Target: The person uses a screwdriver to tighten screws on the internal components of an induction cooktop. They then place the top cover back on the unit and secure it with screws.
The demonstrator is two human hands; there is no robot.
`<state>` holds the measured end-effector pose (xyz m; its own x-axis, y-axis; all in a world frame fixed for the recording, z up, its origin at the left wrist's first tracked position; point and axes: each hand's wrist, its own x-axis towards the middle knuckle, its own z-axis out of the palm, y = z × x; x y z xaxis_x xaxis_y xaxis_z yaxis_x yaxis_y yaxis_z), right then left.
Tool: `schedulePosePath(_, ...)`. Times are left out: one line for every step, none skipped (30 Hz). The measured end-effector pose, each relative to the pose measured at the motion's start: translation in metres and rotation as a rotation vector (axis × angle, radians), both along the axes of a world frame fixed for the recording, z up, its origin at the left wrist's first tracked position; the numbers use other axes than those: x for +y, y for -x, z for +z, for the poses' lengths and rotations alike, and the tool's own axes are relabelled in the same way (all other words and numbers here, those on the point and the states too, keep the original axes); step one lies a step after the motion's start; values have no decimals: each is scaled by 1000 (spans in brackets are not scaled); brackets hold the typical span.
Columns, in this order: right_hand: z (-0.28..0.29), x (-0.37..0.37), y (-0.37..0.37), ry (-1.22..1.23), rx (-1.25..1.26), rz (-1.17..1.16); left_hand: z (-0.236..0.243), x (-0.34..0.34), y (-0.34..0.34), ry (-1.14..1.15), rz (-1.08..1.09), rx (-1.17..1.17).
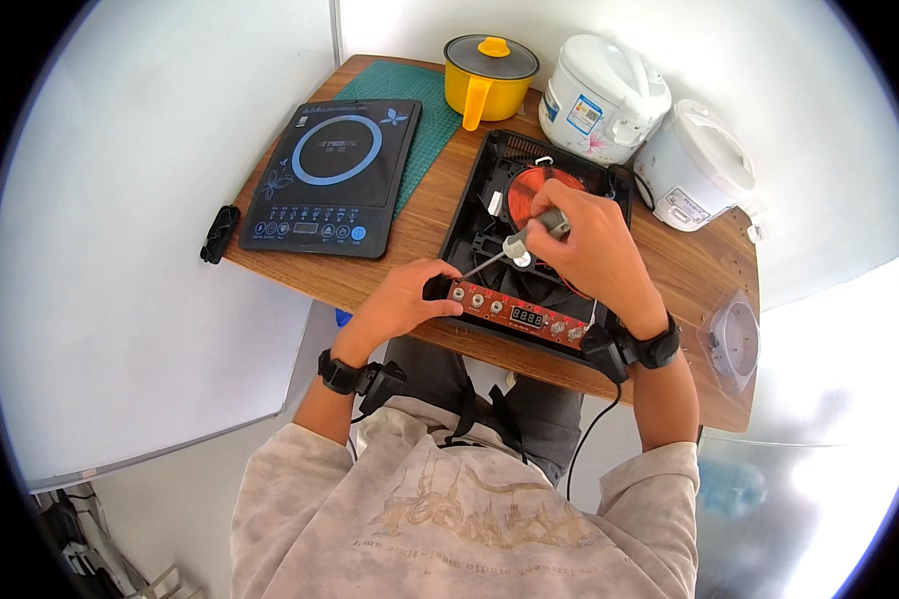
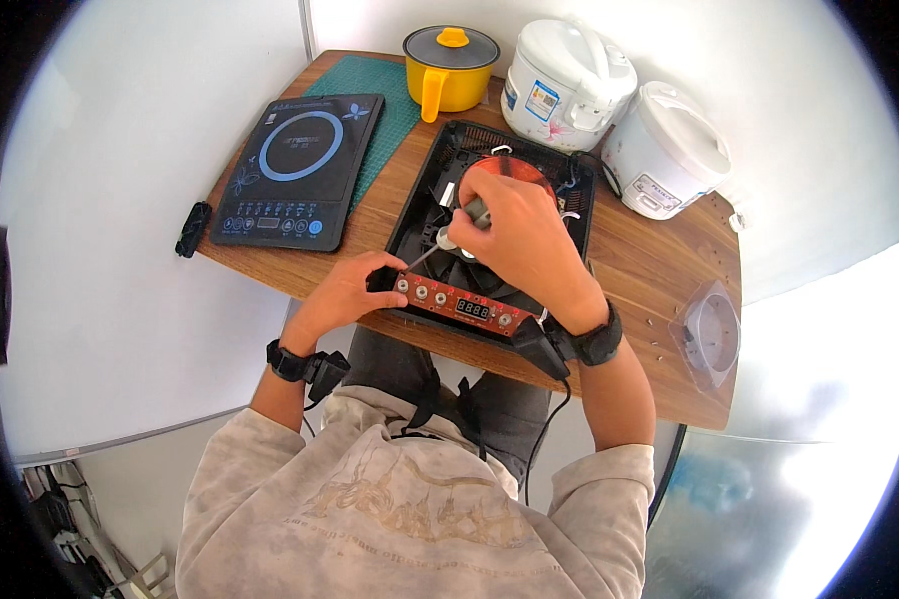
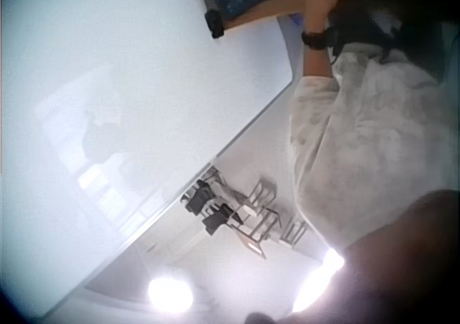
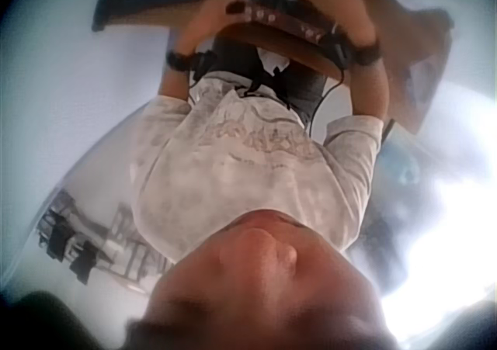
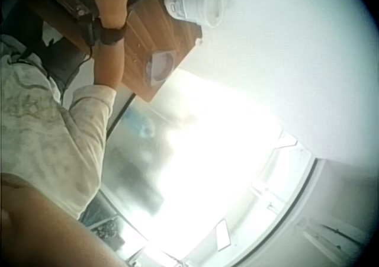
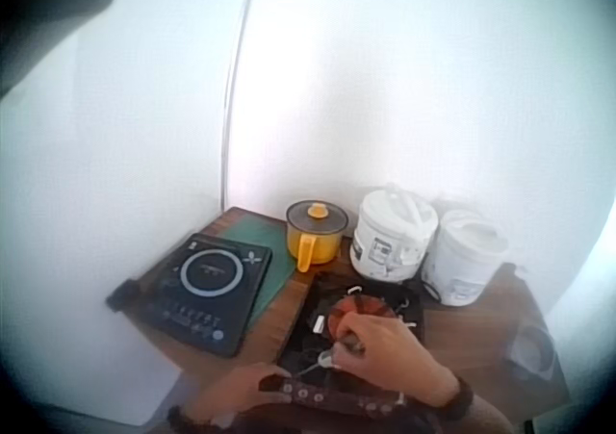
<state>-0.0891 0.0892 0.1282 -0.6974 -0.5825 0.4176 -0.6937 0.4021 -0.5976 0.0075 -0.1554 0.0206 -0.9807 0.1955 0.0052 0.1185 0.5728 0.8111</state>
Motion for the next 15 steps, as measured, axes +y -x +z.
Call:
schedulePosePath(0,0,0,-12,4,-15,0,0,0,-3,1,-2)
schedulePosePath(1,-1,0,-24,8,-31,0,0,0,-7,3,-4)
schedulePosePath(1,-1,0,-36,12,-46,1,0,0,-10,4,-6)
schedulePosePath(1,-1,0,-28,11,-54,2,1,0,-13,3,-21)
schedulePosePath(1,-2,0,-20,11,-62,5,1,0,-17,2,-36)
schedulePosePath(1,-2,-1,-12,10,-70,7,2,-1,-21,1,-53)
schedulePosePath(1,-3,-1,-10,9,-71,6,2,-1,-25,1,-49)
schedulePosePath(1,-3,-1,-9,8,-73,6,1,-1,-28,1,-46)
schedulePosePath(1,-4,0,-7,7,-74,5,1,-1,-32,2,-42)
schedulePosePath(1,-4,-1,-16,22,-81,5,1,-1,-38,2,-45)
schedulePosePath(1,-4,-2,-24,36,-89,5,2,-1,-44,2,-47)
schedulePosePath(1,-4,-2,-33,50,-95,5,2,-2,-50,3,-50)
schedulePosePath(1,-5,-2,-29,43,-91,4,1,-2,-53,4,-47)
schedulePosePath(1,-5,-2,-26,35,-87,3,1,-2,-55,6,-43)
schedulePosePath(1,-5,-1,-23,29,-84,2,1,-2,-58,7,-40)
